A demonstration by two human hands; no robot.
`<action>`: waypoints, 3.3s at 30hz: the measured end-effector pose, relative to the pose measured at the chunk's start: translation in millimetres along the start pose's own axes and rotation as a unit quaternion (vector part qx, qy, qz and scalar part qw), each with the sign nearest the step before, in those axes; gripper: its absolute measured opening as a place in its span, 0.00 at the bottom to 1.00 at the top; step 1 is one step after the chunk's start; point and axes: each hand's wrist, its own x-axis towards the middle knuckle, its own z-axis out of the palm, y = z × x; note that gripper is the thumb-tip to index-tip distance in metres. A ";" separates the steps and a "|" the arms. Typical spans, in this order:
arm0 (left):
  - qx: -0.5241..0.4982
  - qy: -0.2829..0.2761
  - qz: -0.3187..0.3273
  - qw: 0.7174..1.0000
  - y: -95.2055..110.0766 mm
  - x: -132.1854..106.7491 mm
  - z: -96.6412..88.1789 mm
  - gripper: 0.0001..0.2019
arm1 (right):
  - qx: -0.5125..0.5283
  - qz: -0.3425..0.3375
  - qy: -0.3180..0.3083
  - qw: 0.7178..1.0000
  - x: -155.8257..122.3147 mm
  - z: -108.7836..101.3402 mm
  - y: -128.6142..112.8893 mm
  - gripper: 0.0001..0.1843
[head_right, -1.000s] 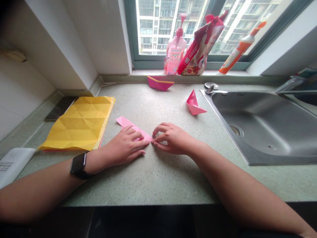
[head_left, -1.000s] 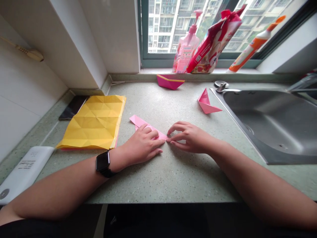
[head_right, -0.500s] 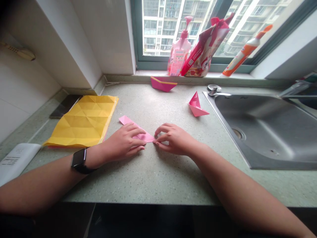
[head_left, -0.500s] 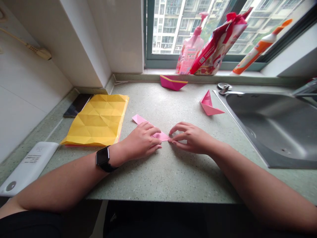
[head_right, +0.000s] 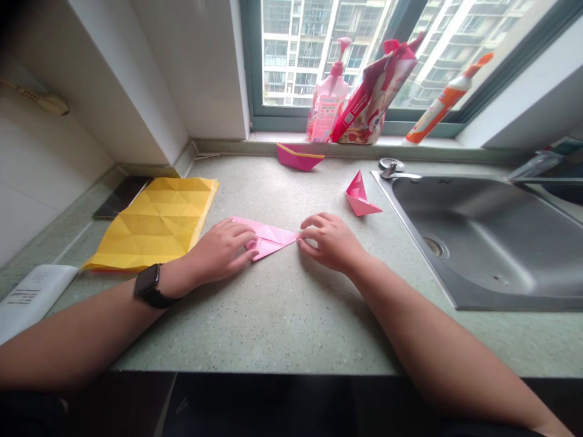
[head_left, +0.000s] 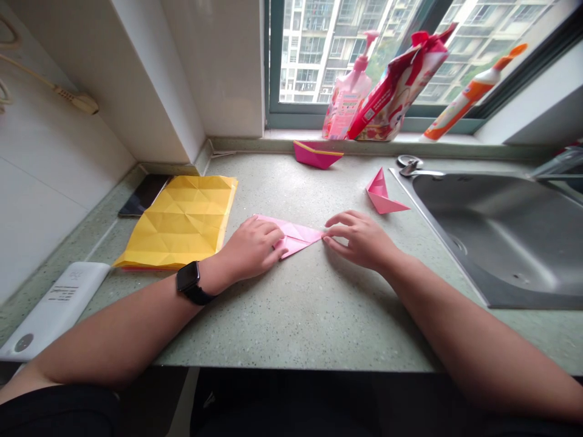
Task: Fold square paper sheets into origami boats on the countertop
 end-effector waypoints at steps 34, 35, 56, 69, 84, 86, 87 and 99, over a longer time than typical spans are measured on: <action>-0.071 -0.020 0.023 0.997 0.8 0.0 3.3 0.10 | 0.001 0.022 0.017 1.000 5.4 19.8 -20.4 0.15; -0.071 -0.020 0.022 0.997 0.9 0.2 3.2 0.10 | 0.010 0.008 0.021 1.000 5.6 18.9 -22.0 0.16; -0.127 -0.026 -0.003 0.992 -4.2 -0.5 8.9 0.05 | 0.097 -0.133 -0.028 0.986 5.7 8.8 -29.9 0.10; -0.137 -0.038 -0.062 0.988 -2.2 2.8 11.1 0.08 | 0.099 -0.160 -0.051 0.981 6.7 0.5 -35.6 0.13; -0.150 0.000 0.109 0.983 -13.5 4.0 6.6 0.09 | 0.109 -0.140 -0.065 0.982 5.4 -1.4 -35.4 0.13; -0.157 -0.001 0.125 0.980 -13.1 5.3 8.0 0.10 | 0.112 -0.137 -0.064 0.982 5.4 -1.8 -35.5 0.13; -0.158 -0.005 0.129 0.979 -12.7 5.7 8.3 0.10 | 0.113 -0.136 -0.063 0.982 5.3 -2.1 -35.5 0.13; -0.078 -0.030 0.143 0.986 -4.0 3.7 7.1 0.13 | 0.121 -0.132 -0.070 0.981 5.3 -1.2 -33.0 0.11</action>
